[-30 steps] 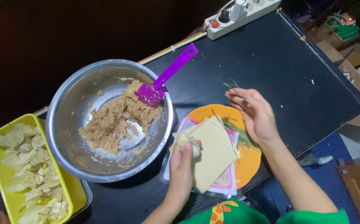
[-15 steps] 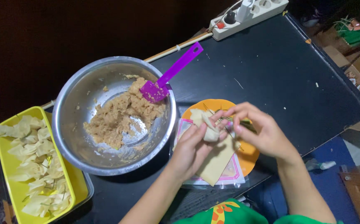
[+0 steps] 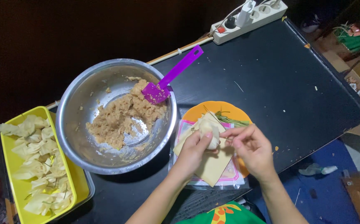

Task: Filling and folding dumpling wrappers with a meat-based filling to prepare dumplings.

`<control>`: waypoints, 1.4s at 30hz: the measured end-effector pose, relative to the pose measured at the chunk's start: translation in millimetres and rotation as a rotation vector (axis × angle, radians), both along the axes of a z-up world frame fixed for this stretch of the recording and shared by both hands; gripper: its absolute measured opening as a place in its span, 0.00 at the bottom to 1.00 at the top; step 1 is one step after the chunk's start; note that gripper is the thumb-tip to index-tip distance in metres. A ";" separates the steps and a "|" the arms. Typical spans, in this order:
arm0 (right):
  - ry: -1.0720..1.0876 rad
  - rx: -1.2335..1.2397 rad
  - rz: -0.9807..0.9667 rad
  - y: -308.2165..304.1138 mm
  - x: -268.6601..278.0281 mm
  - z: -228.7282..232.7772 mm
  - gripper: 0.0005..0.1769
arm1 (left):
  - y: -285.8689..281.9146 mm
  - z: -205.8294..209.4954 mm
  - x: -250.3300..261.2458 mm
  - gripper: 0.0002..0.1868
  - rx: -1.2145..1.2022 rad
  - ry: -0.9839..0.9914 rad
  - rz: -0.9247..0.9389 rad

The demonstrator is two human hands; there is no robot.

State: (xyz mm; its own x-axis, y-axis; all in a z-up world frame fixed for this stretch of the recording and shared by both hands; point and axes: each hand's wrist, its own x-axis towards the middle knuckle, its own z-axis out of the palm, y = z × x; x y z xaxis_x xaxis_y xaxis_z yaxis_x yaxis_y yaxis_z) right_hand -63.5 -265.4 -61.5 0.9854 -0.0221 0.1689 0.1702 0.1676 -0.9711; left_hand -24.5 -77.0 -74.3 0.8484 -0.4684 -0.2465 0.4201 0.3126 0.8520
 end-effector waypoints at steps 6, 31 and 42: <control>-0.107 -0.047 0.068 14.5 -6.4 -1.5 0.05 | -1.8 -3.4 -6.2 0.18 0.174 -0.104 0.069; 0.321 -0.239 -0.048 32.8 0.2 -1.5 0.13 | 13.5 38.2 -10.7 0.31 1.006 -0.911 0.088; -0.246 -0.761 -0.079 37.6 3.5 20.5 0.09 | 18.8 33.5 -4.4 0.24 0.962 -0.872 0.150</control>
